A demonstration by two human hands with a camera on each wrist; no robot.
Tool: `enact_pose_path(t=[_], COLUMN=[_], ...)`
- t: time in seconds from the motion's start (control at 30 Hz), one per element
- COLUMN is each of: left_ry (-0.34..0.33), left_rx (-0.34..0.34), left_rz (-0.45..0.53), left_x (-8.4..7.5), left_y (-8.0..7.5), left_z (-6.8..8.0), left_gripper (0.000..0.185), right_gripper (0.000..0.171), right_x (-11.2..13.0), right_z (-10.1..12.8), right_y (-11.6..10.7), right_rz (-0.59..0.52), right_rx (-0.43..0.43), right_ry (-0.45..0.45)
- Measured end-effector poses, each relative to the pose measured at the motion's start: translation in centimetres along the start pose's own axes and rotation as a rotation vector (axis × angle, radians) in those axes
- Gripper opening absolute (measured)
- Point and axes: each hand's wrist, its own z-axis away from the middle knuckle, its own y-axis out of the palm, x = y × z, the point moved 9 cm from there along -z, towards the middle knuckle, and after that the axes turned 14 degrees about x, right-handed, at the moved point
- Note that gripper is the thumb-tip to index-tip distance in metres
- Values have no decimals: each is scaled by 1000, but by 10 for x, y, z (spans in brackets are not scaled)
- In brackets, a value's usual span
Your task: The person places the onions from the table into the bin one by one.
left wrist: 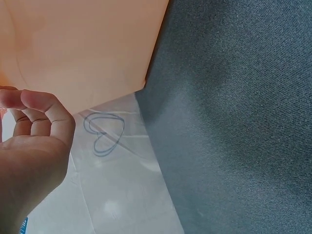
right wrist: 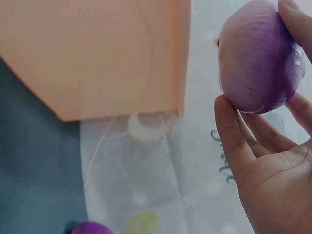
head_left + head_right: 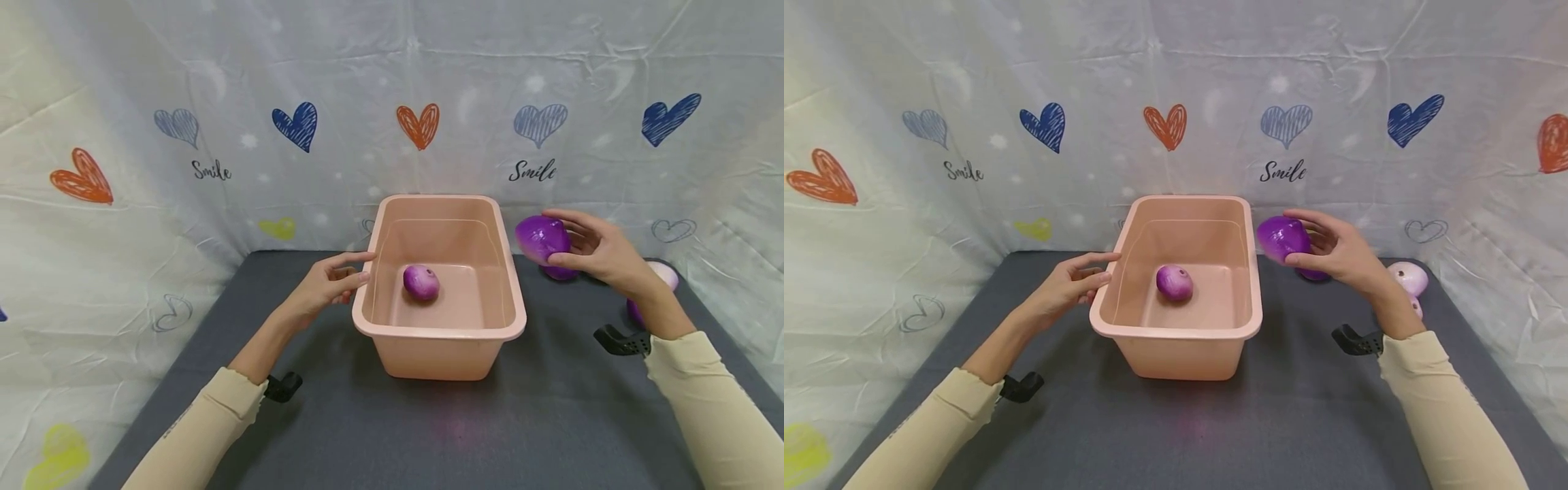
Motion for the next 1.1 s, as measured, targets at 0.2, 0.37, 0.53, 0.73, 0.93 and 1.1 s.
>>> enact_pose_path(t=[0.2,0.37,0.53,0.73,0.93,1.1], left_ry=[1,-2,-10,-15,-14,-8], left_rx=[-2,-2,-7,-12,-7,-15], left_rz=[-1,-7,-12,-4,3,-3], left_x=[-1,0,1,0,0,0], left_y=[-1,-2,-2,-1,1,-1], left_z=[0,1,0,0,-1,1], left_gripper=[48,48,48,47,48,47], right_gripper=[68,69,69,69,64,56], right_x=[9,13,18,19,20,15], right_z=[-14,-22,-31,-40,-39,-33], right_y=[11,20,30,40,44,38], right_rz=[-27,-52,-76,-112,-182,-192], right_rx=[46,76,105,154,211,179], right_ry=[-56,-96,-120,-150,-200,-212])
